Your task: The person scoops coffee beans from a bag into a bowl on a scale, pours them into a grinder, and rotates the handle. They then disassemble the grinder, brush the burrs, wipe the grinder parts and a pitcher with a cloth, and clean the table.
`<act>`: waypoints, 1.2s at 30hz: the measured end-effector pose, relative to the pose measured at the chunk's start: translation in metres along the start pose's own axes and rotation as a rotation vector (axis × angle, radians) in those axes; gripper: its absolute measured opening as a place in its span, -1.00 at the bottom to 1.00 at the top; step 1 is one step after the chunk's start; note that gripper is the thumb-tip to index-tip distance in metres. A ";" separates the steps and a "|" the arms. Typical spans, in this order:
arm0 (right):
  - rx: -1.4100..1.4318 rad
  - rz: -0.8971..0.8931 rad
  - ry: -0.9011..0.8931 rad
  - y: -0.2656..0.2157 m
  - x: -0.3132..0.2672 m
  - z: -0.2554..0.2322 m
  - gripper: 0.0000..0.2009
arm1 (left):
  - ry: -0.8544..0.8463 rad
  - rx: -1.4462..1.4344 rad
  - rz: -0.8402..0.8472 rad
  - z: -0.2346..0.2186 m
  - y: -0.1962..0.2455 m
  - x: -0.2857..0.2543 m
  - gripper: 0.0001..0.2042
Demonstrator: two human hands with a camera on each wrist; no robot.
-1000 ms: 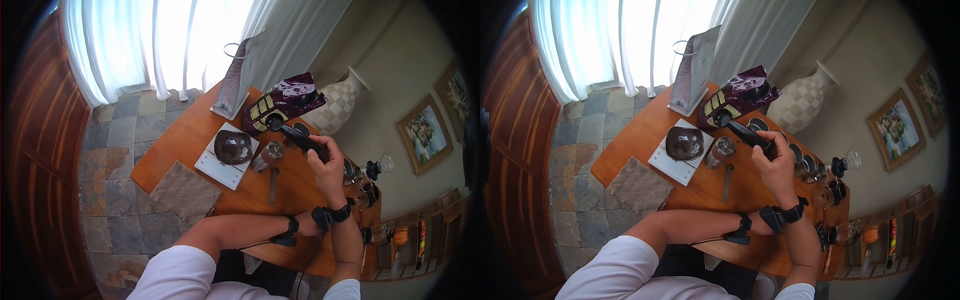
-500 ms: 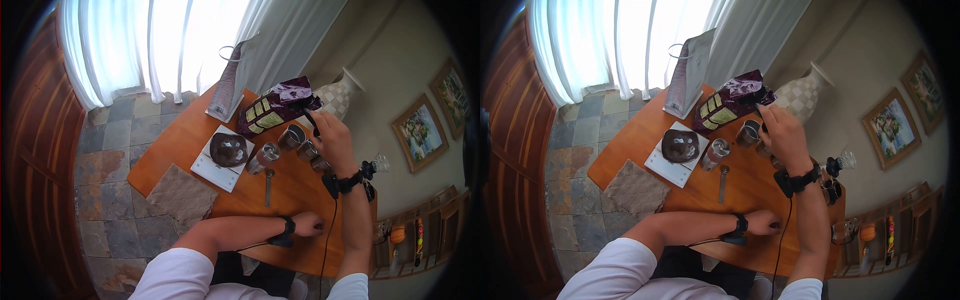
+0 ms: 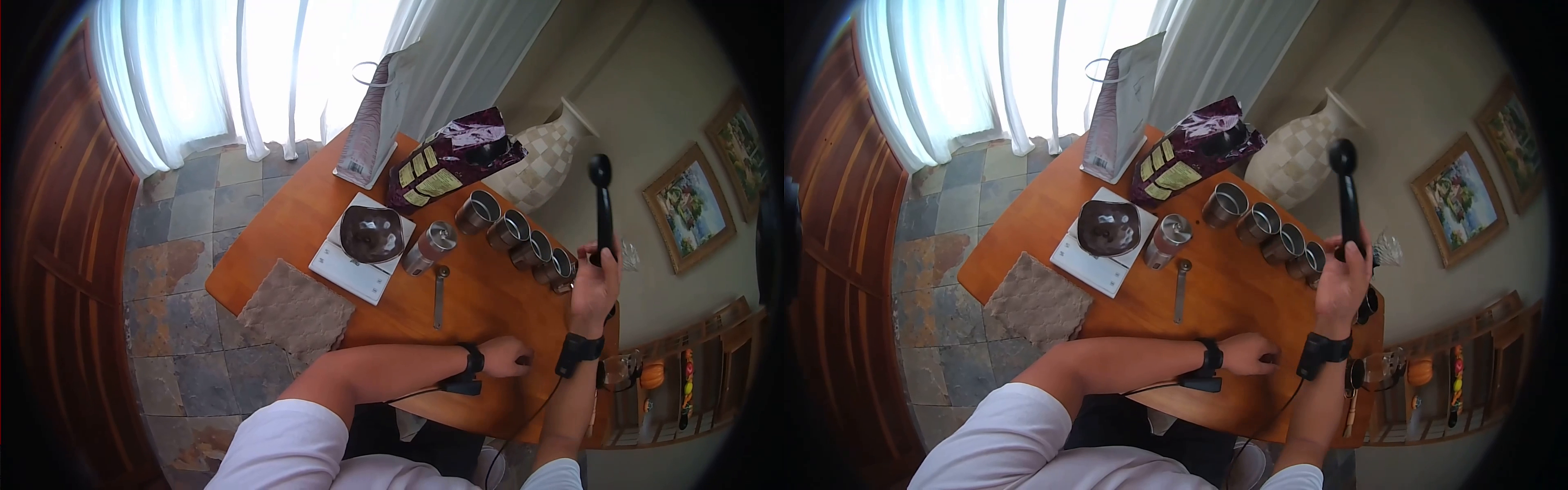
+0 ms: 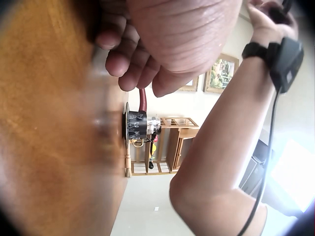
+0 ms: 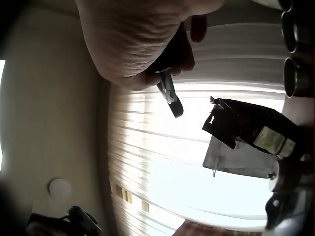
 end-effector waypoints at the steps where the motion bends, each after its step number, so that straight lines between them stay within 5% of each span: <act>1: 0.232 0.070 0.098 0.000 -0.011 -0.019 -0.61 | 0.002 -0.006 -0.006 0.000 -0.003 0.001 -0.73; 5: 0.445 0.316 0.035 0.013 -0.056 -0.039 -0.46 | 0.005 0.005 0.051 0.005 -0.004 0.002 -0.74; 10: 0.383 0.397 -0.078 0.031 -0.084 -0.021 -0.45 | -0.056 0.050 0.079 0.005 0.008 -0.003 -0.74; 16: 0.108 0.372 -0.117 0.063 -0.062 -0.014 -0.60 | -0.176 0.116 0.123 0.011 0.020 -0.009 -0.66; 22: -0.386 0.543 -0.433 0.152 -0.046 0.035 -0.52 | -0.295 0.304 0.196 0.030 0.020 -0.015 -0.65; 24: -0.389 0.548 -0.497 0.183 -0.041 0.056 -0.54 | -0.244 0.246 0.316 0.035 0.020 -0.018 -0.69; 28: -0.397 0.555 -0.586 0.238 -0.039 0.077 -0.59 | -0.285 0.369 0.246 0.030 0.028 -0.018 -0.75; 36: -0.531 0.375 -0.601 0.247 -0.035 0.089 -0.61 | -0.279 0.348 0.232 0.030 0.028 -0.017 -0.78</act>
Point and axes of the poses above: each hand's wrist, its own x-axis towards the middle knuckle, its own z-axis out of the palm, y = z × x, the point moved 8 cm from there along x, towards the middle knuckle, and after that the axes turned 4 degrees about -x, right-handed, at the moved point
